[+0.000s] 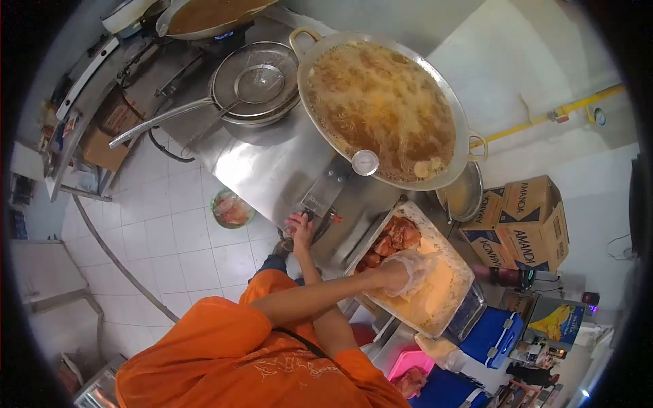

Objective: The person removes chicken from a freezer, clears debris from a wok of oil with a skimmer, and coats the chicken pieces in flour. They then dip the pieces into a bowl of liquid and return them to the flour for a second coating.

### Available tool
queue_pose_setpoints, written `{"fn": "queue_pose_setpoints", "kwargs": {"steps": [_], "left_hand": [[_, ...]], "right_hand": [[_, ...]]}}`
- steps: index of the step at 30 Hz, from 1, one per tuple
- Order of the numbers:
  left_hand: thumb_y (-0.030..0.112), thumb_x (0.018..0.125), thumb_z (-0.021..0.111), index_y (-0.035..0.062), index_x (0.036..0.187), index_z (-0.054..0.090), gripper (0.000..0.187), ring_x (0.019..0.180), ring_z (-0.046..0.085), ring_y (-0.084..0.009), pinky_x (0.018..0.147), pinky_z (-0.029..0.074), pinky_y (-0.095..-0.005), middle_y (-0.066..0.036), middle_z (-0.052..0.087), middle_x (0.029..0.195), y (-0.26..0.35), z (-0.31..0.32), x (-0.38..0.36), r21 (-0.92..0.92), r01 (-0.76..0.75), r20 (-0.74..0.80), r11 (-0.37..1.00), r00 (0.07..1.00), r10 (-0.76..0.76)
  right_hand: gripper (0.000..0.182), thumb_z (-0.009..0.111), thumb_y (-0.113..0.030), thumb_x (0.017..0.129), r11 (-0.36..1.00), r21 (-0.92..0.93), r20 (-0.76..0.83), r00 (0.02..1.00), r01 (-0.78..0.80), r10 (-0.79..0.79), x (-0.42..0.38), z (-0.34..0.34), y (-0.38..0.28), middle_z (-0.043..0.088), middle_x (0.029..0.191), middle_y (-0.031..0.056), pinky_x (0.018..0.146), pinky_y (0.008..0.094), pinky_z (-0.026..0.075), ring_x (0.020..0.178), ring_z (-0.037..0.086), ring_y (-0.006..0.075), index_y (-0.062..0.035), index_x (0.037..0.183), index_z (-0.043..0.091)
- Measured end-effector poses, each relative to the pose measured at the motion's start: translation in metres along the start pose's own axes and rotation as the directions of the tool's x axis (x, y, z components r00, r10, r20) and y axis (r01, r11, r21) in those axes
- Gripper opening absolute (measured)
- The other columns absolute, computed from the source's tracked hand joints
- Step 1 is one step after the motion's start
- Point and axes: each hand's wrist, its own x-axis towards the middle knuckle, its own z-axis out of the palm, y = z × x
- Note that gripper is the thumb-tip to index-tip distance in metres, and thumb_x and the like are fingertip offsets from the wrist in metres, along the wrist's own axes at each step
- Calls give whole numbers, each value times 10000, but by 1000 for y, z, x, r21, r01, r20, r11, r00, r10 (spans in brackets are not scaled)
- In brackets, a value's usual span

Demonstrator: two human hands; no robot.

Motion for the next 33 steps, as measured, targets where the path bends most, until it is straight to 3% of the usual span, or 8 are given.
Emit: {"fn": "queue_pose_setpoints", "kwargs": {"steps": [19, 22, 24, 26, 28, 30, 32, 33], "left_hand": [[483, 945, 473, 100, 1462, 341, 657, 1227, 455, -325, 1015, 331, -529, -149, 542, 1230, -1, -1, -2, -236, 155, 6, 959, 987, -159], [503, 941, 469, 105, 1471, 329, 677, 1240, 442, -316, 1030, 317, -534, -141, 534, 1237, -3, 1, -2, -343, 173, -7, 923, 982, -187], [516, 939, 466, 108, 1476, 322, 690, 1249, 434, -311, 1041, 307, -537, -135, 529, 1242, -7, 2, -1, -458, 182, -17, 870, 977, -214], [529, 937, 464, 111, 1482, 314, 703, 1258, 425, -305, 1051, 298, -541, -129, 524, 1247, -19, 2, 5, -609, 190, -10, 770, 969, -247], [542, 935, 461, 115, 1488, 306, 716, 1267, 417, -300, 1062, 288, -544, -124, 518, 1251, -28, 0, 11, -761, 199, 28, 618, 961, -276], [555, 933, 459, 118, 1494, 298, 730, 1276, 408, -294, 1072, 279, -548, -118, 513, 1256, -33, -3, 19, -871, 220, 94, 440, 952, -292], [569, 931, 456, 121, 1500, 291, 743, 1285, 399, -289, 1083, 269, -551, -112, 508, 1261, -31, 0, 27, -927, 239, 153, 290, 944, -291], [575, 930, 455, 122, 1503, 287, 750, 1290, 395, -286, 1088, 264, -553, -109, 505, 1263, -29, 6, 28, -938, 248, 172, 244, 940, -295]], "right_hand": [[524, 405, -522, 1005, 990, 120, 24, 997, -75, 73, 5, 1, 4, 622, 1167, 80, 683, 292, 481, 975, 623, 210, -95, 1299, 485], [478, 444, -478, 1007, 985, 153, 6, 997, -82, 82, -7, 3, -1, 628, 1125, 69, 649, 305, 477, 879, 635, 188, -95, 1291, 475], [439, 500, -433, 994, 966, -30, 66, 964, -257, 258, -28, 1, -4, 626, 1093, 70, 593, 292, 483, 807, 634, 177, -89, 1267, 480], [336, 506, -256, 982, 909, -259, 252, 886, -325, 389, -86, -12, -37, 629, 1015, 70, 703, 327, 520, 869, 640, 212, -92, 1275, 493], [289, 536, -220, 966, 859, -512, 447, 848, -19, 285, -138, -51, -47, 630, 1013, 61, 754, 333, 533, 834, 648, 209, -79, 1218, 546], [244, 575, -195, 949, 887, -418, 246, 965, 195, -96, -223, -78, -92, 648, 1023, 75, 789, 325, 528, 835, 649, 206, -47, 1143, 590], [216, 627, -196, 926, 503, -845, 118, 981, 180, -153, -252, -126, -125, 652, 988, 100, 770, 320, 516, 832, 646, 221, -29, 1063, 621], [205, 646, -192, 911, 593, -793, -74, 943, 141, -323, -268, -120, -159, 646, 949, 114, 749, 335, 514, 818, 646, 244, -31, 1035, 625]]}}
